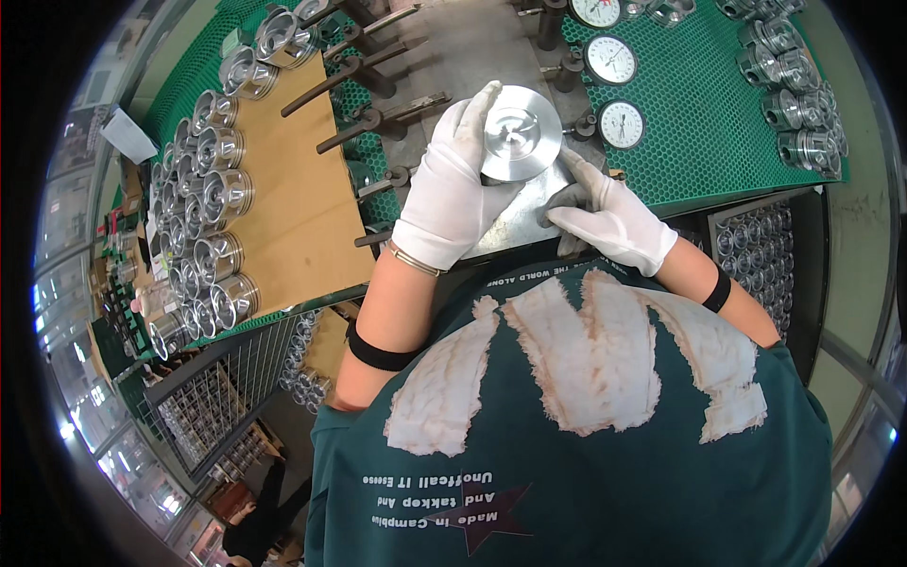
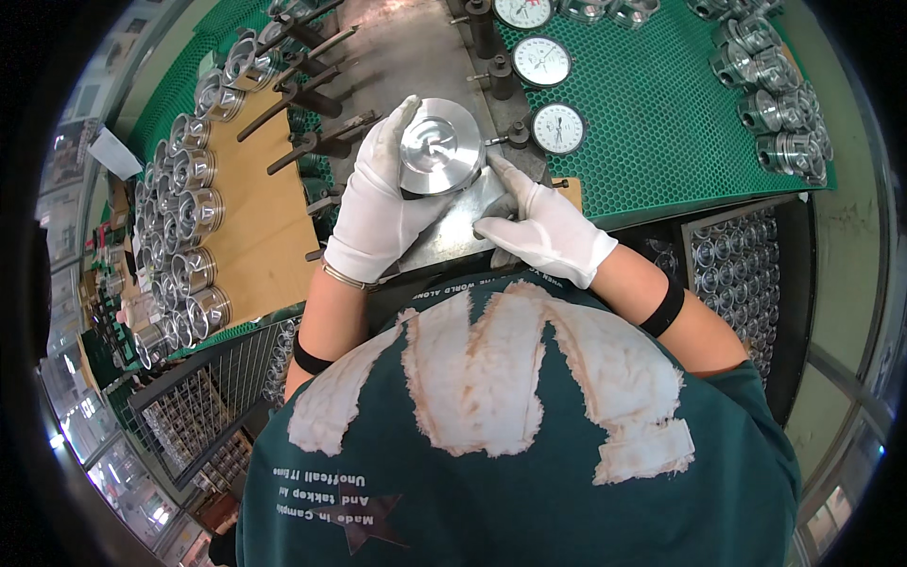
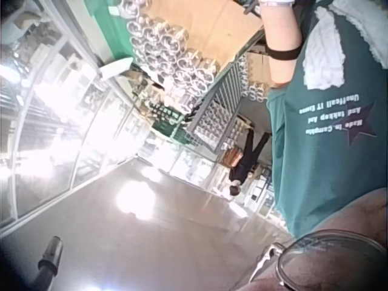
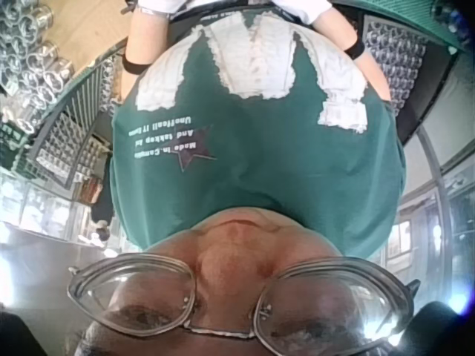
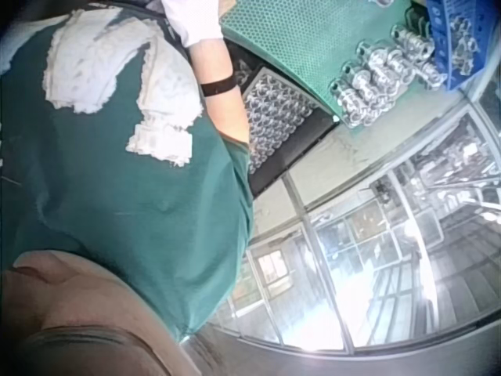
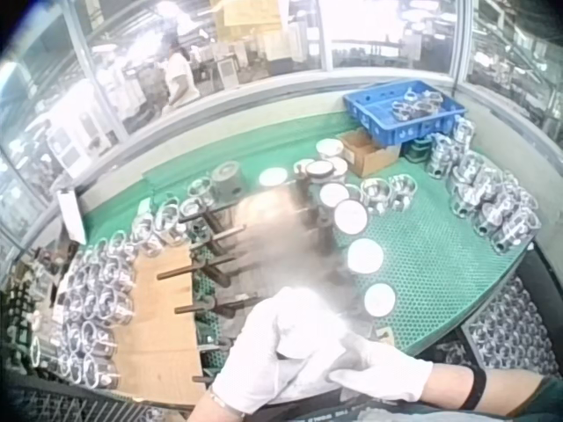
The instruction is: Measure the dimensions of metal pistons using a testing jig with multiple dial indicators, then organize them into storage bins.
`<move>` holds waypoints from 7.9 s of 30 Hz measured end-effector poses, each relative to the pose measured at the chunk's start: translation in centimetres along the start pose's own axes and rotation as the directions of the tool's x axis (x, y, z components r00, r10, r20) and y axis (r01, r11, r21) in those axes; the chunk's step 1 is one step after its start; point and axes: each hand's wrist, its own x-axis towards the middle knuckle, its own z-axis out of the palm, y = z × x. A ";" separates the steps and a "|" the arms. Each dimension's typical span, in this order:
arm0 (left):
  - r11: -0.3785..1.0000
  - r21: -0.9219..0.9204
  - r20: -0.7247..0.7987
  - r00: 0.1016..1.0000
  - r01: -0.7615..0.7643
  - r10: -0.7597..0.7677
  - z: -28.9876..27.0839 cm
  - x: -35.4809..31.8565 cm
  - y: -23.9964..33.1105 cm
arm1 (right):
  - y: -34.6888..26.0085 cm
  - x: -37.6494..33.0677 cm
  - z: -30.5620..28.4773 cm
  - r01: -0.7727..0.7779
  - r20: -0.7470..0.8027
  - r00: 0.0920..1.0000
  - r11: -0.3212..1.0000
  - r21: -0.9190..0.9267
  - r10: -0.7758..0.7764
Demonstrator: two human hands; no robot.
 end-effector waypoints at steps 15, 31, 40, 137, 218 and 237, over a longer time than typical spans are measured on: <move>0.959 -0.231 0.050 0.986 0.165 -0.158 -1.2 0.7 3.4 | -0.9 -0.9 -1.9 0.353 0.016 0.935 0.930 -0.104 -0.353; 0.629 -0.588 -0.043 0.757 0.508 -0.652 -1.2 -9.3 4.7 | 7.4 10.6 -36.6 0.374 -0.739 0.673 0.874 0.309 -0.026; 0.569 -0.553 -0.171 0.586 0.608 -0.792 -1.9 -11.7 10.2 | 21.0 27.9 -58.7 0.298 -0.467 0.883 0.839 0.456 -0.060; 0.633 0.410 -0.224 0.745 0.656 -0.628 -15.6 -10.8 -8.1 | 21.5 2.9 -11.1 -0.803 -0.793 0.591 -0.019 -0.595 -0.144; 0.452 0.844 0.091 0.752 0.289 -0.652 -46.4 -31.2 -28.5 | 26.4 5.9 17.5 -0.009 -0.081 0.989 0.486 -0.874 -0.126; 0.323 0.890 -0.008 0.720 0.321 -0.694 -37.0 -23.7 -17.2 | 27.5 3.7 2.8 0.478 0.501 0.863 0.435 -0.763 -0.070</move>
